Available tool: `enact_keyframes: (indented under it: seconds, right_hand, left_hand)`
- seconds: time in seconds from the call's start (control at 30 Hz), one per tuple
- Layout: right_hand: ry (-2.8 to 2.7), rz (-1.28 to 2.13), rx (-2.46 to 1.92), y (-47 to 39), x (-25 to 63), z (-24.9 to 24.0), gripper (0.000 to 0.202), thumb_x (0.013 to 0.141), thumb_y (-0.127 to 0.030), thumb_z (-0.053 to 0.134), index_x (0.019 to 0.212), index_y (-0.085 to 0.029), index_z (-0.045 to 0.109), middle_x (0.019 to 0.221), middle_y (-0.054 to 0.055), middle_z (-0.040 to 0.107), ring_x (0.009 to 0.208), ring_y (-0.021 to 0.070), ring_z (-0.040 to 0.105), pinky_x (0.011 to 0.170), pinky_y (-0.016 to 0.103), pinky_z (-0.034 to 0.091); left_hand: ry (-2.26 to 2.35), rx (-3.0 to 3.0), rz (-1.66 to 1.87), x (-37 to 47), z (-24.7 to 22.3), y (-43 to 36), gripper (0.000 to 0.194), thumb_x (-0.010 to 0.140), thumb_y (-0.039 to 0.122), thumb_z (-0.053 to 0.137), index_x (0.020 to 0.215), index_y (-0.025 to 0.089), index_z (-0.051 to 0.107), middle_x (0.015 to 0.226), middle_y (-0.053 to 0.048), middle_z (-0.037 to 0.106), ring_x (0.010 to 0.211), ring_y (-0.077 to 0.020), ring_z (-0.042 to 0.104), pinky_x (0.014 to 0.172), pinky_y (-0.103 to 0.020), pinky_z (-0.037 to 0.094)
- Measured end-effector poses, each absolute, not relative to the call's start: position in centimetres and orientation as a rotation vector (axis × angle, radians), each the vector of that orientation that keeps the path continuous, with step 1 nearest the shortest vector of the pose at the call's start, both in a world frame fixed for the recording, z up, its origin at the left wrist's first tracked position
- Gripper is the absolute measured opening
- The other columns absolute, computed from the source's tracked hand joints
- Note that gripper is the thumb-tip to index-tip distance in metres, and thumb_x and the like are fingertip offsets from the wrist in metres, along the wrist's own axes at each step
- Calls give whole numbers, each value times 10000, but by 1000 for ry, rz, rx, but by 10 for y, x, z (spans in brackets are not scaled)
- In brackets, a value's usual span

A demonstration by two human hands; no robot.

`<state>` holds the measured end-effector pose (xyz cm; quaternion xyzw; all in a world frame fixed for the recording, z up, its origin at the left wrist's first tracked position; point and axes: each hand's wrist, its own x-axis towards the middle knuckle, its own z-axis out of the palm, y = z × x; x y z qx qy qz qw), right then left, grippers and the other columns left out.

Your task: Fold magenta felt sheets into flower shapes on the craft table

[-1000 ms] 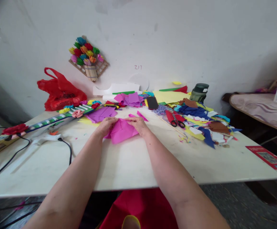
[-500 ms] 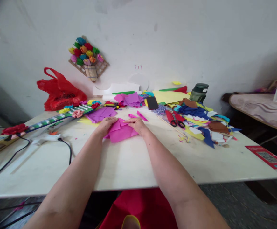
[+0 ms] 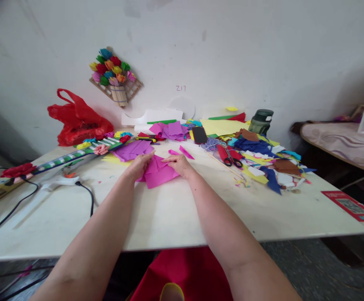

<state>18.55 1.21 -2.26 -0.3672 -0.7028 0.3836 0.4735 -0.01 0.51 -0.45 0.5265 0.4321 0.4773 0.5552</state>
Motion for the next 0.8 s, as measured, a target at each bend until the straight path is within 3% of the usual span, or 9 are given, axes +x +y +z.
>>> enact_keyframes:
  seconds: [0.1, 0.37, 0.6, 0.8]
  right_hand:
    - [-1743, 931, -899, 13, 185, -24, 218, 685, -113, 594, 815, -188, 753, 922, 84, 729, 1026, 212, 614, 955, 395, 429]
    - [-1777, 976, -849, 9, 185, -18, 209, 666, -146, 579, 778, -171, 755, 899, 89, 724, 937, 210, 622, 931, 382, 431]
    - [-1702, 1052, -901, 1, 184, -10, 265, 768, -362, 576, 731, -166, 751, 859, 90, 727, 944, 225, 627, 978, 397, 394]
    - [-1628, 1068, -930, 5, 181, -16, 294, 700, -445, 679, 685, -154, 720, 764, 104, 706, 844, 232, 631, 881, 394, 435]
  left_hand:
    - [1066, 1283, 1068, -3, -8, 4, 357, 633, 482, 723, 668, 155, 582, 509, -8, 558, 462, -129, 533, 455, -237, 381]
    - [1204, 1389, 1092, -4, -7, 2, 348, 658, 487, 691, 630, 165, 562, 439, 24, 481, 403, -107, 457, 402, -222, 280]
    - [1216, 1410, 1101, -2, -8, 5, 334, 667, 472, 672, 641, 164, 543, 477, 27, 492, 410, -92, 424, 413, -219, 259]
    - [1259, 1571, 1131, -3, -11, 8, 376, 706, 511, 620, 601, 173, 492, 452, 59, 391, 399, -68, 315, 416, -221, 198]
